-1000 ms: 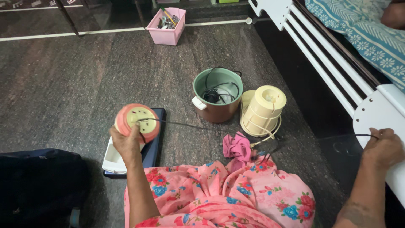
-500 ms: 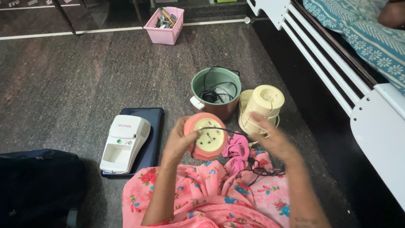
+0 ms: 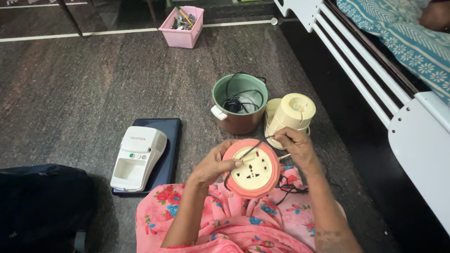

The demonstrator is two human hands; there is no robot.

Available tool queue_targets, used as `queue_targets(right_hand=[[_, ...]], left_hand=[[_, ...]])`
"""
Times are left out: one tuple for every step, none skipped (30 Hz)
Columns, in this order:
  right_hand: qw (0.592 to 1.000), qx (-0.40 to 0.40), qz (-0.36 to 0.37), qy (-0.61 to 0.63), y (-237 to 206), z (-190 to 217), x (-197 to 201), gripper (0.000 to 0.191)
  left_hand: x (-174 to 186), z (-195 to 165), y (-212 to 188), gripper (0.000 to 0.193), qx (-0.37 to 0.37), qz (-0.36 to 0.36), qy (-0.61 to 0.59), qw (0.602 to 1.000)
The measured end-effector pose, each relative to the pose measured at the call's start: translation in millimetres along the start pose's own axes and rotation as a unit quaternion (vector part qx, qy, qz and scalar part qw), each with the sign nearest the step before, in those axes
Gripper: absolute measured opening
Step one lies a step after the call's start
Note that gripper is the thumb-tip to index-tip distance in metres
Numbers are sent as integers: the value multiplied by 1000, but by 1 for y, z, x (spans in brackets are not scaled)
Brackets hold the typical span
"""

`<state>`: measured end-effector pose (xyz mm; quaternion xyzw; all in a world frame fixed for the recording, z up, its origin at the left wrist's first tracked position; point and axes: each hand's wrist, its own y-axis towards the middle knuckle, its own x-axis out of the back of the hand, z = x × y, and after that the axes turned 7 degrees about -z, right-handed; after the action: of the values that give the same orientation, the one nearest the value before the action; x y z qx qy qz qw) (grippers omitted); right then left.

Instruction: The person sits on the floor and wipes the inside and outside of a mixer grinder jar with a pink cloth. They then wipe the power cord and adapter, wind the cord around a round extension board, and place the board into the jar.

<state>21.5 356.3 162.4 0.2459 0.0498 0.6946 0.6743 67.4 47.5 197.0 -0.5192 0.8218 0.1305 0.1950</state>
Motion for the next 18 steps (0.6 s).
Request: queue_targets(right_hand=[[995,-72,-5,65,-3,-16,-11,27],[981,-142,-9,130,-5,-30,-15,32],[996,-51,-2,68,-13,-44,-24,29],[999,43,5,5,-22,-55,-36,46],[979,170,-55,-94,-22,-65,-53,40],[930,292,-114,-191,-26,-70,-69,33],[935,249,-58,-244,-35,-71,-75,27],[933,204,-1,-295,-42,-67,-82,22],[924,159,57,-342,-46,-60,-90,18],[946,89,72,-303,-52,-49,-97,16],[961,18,86,-262,-63,-35,-103,16],[969,-51,98,-219,-69,-20,-106,18],[958,-5,109,-265,-69,-5,-107,19],[942,39,121,-310,-72,9,-108,21],[923,83,131,-353,-74,23,-108,24],[926,72,137,-344,-73,35,-106,24],[929,62,144,-335,-72,46,-101,24],[932,51,151,-326,-73,56,-97,25]], left_hand=[[-5,-1,1,65,-15,-8,-27,999],[-9,-3,2,64,-31,-17,-54,998],[-13,-5,4,63,-46,-25,-80,995],[-17,-5,7,65,-53,-40,-134,989],[-20,-5,11,66,-61,-55,-187,979],[-22,-5,15,67,-67,-70,-240,966],[-23,-3,19,65,-93,-110,-238,960],[-22,-1,23,63,-119,-149,-236,953],[-21,3,27,61,-145,-188,-234,943],[-20,8,30,58,-172,-226,-211,935],[-18,14,33,54,-200,-263,-187,925],[-15,20,36,51,-229,-297,-163,913],[-12,24,37,50,-261,-313,-119,905],[-8,29,37,49,-291,-329,-76,895],[-4,32,37,48,-321,-343,-32,882],[1,33,37,50,-330,-357,-6,874],[6,32,36,53,-341,-372,19,863],[11,30,34,55,-349,-387,44,852]])
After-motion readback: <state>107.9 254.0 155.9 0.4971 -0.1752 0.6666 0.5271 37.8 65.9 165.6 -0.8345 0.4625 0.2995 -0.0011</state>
